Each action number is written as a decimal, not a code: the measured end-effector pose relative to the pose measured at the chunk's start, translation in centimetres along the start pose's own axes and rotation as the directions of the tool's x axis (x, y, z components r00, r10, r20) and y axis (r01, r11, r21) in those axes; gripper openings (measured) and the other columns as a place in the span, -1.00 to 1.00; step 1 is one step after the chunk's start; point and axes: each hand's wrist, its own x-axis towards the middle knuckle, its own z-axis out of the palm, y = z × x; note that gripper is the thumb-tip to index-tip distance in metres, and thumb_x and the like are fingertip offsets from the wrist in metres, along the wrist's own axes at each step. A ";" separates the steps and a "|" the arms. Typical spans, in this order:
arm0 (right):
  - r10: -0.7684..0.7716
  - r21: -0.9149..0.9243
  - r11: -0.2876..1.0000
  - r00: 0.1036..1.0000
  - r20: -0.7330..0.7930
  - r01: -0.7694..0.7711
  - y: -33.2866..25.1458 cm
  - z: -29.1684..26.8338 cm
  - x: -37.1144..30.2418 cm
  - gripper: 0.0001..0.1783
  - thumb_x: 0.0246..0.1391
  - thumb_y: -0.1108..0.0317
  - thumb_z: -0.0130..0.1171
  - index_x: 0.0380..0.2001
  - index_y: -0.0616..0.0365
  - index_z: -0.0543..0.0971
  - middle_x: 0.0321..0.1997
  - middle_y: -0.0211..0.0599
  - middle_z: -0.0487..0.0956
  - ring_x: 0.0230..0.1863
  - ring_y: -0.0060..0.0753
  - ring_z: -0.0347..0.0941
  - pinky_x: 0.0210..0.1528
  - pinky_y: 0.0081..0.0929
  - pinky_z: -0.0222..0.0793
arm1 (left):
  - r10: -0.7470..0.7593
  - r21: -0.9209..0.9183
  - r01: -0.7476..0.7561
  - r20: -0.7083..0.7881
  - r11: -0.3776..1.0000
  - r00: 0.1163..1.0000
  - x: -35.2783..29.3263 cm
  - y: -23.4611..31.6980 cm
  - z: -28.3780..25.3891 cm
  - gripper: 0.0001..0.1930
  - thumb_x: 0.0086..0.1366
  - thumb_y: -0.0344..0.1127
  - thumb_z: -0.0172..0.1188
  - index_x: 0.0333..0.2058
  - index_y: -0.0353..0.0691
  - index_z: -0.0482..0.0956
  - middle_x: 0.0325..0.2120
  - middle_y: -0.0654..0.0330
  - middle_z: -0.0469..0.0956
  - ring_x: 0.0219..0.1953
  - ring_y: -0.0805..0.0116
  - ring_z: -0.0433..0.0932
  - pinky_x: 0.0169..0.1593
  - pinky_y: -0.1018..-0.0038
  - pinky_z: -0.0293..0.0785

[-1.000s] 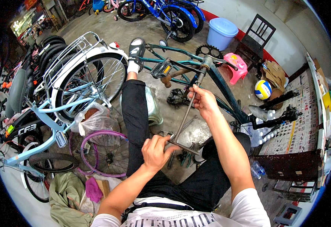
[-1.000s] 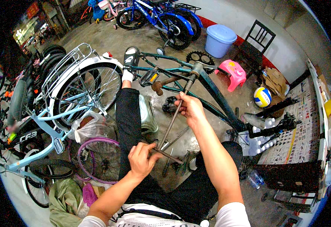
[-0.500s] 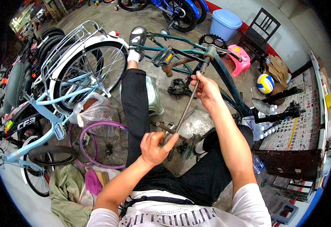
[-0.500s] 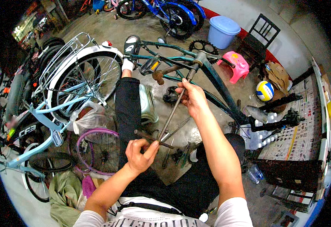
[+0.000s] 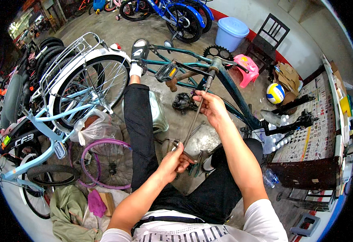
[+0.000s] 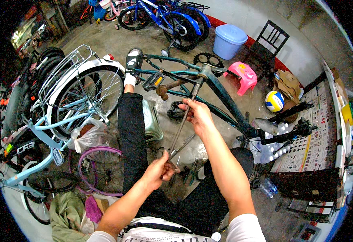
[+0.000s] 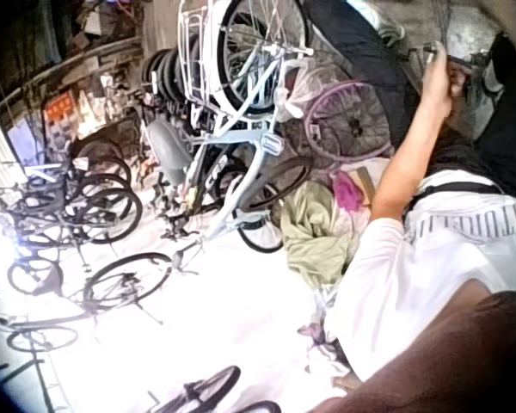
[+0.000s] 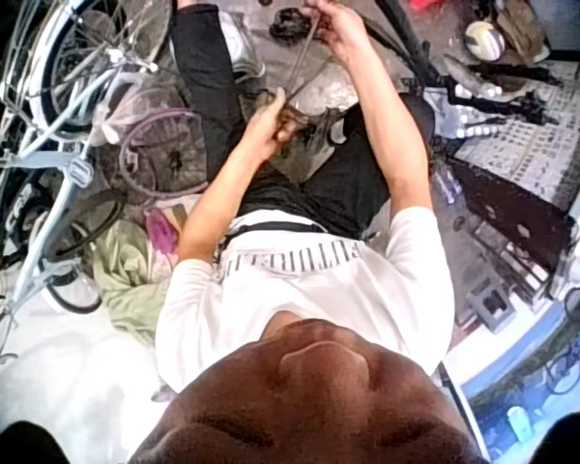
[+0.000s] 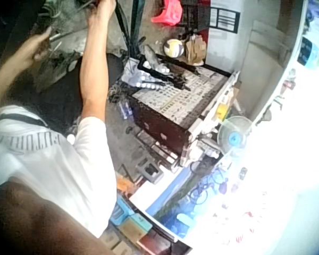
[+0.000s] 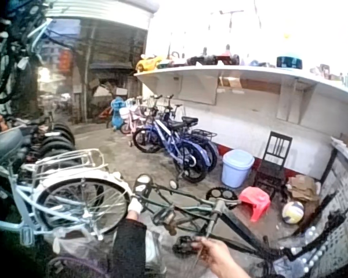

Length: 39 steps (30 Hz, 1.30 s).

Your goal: The person sorts through a toolbox of parts and then uses a hammer and a metal rod to strike the bottom bracket area of a bicycle frame.

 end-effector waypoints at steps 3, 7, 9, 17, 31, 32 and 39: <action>0.010 0.004 1.000 0.999 0.042 -0.010 -0.4 -0.5 -0.5 -0.69 0.37 0.19 0.00 -0.02 0.09 0.60 -0.19 -0.44 0.71 -0.35 -0.63 0.44 -0.29 -0.57 0.27 | -0.100 -0.231 0.181 0.326 0.956 0.940 0.1 -0.5 -0.6 -0.22 0.47 0.31 -0.13 -0.60 -0.32 0.58 -0.77 0.30 0.31 -0.74 0.52 0.14 -0.62 0.52 0.03; 0.021 -0.007 1.000 0.997 0.072 -0.021 -0.7 -0.9 -0.5 -0.73 0.36 0.16 0.05 -0.11 0.06 0.62 -0.24 -0.48 0.71 -0.35 -0.62 0.48 -0.26 -0.55 0.35 | 0.040 -0.053 -0.032 0.147 0.998 0.988 -1.4 0.1 -1.1 -0.22 0.49 0.30 -0.16 -0.59 -0.33 0.58 -0.78 0.30 0.29 -0.74 0.54 0.15 -0.63 0.53 0.01; 0.030 -0.039 0.999 0.996 0.086 -0.026 -0.1 -1.5 0.3 -0.74 0.36 0.15 0.07 -0.16 0.06 0.63 -0.25 -0.49 0.70 -0.36 -0.62 0.49 -0.25 -0.54 0.37 | 0.225 0.132 -0.209 -0.116 0.969 0.968 -2.6 1.2 -1.3 -0.32 0.50 0.23 -0.09 -0.57 -0.25 0.55 -0.75 0.32 0.33 -0.72 0.57 0.20 -0.63 0.57 0.03; 0.041 0.033 0.999 0.998 0.054 -0.042 -0.5 -0.9 0.9 -0.64 0.13 0.04 0.40 -0.28 0.10 0.60 -0.40 -0.44 0.62 -0.47 -0.56 0.48 -0.39 -0.52 0.43 | 0.820 0.634 -0.559 -0.229 0.534 0.524 -2.4 10.9 -5.8 -0.87 0.40 -0.35 0.21 -0.28 -0.31 0.62 -0.48 0.40 0.52 -0.43 0.65 0.42 -0.32 0.60 0.39; -0.026 -0.170 0.985 0.990 -0.139 0.002 0.8 0.0 1.4 -0.52 -0.04 -0.05 0.52 -0.48 0.02 0.46 -0.54 -0.50 0.48 -0.58 -0.61 0.38 -0.52 -0.58 0.34 | 0.358 0.988 -0.085 0.127 -0.130 0.925 5.9 14.8 3.6 -0.55 -0.02 0.04 0.50 -0.39 -0.26 0.65 -0.34 0.00 0.69 -0.20 0.07 0.68 -0.10 0.18 0.56; -0.030 -0.177 0.984 0.989 -0.146 0.004 0.9 -0.4 1.4 -0.52 -0.04 -0.05 0.52 -0.48 0.01 0.46 -0.54 -0.51 0.48 -0.58 -0.61 0.38 -0.53 -0.58 0.34 | 0.372 0.986 -0.087 0.134 -0.141 0.918 6.7 14.2 3.6 -0.58 -0.01 0.02 0.49 -0.42 -0.26 0.67 -0.40 0.04 0.70 -0.24 0.10 0.69 -0.11 0.19 0.57; 0.045 0.044 0.998 0.999 -0.001 -0.045 0.5 -0.8 0.8 -0.66 0.26 0.02 0.24 -0.19 0.07 0.61 -0.39 -0.44 0.56 -0.45 -0.56 0.43 -0.35 -0.53 0.38 | 0.294 0.998 -0.062 0.052 0.024 0.954 6.3 14.3 4.7 -0.70 0.08 -0.14 0.43 -0.48 -0.31 0.70 -0.54 0.06 0.69 -0.41 0.21 0.71 -0.17 0.28 0.58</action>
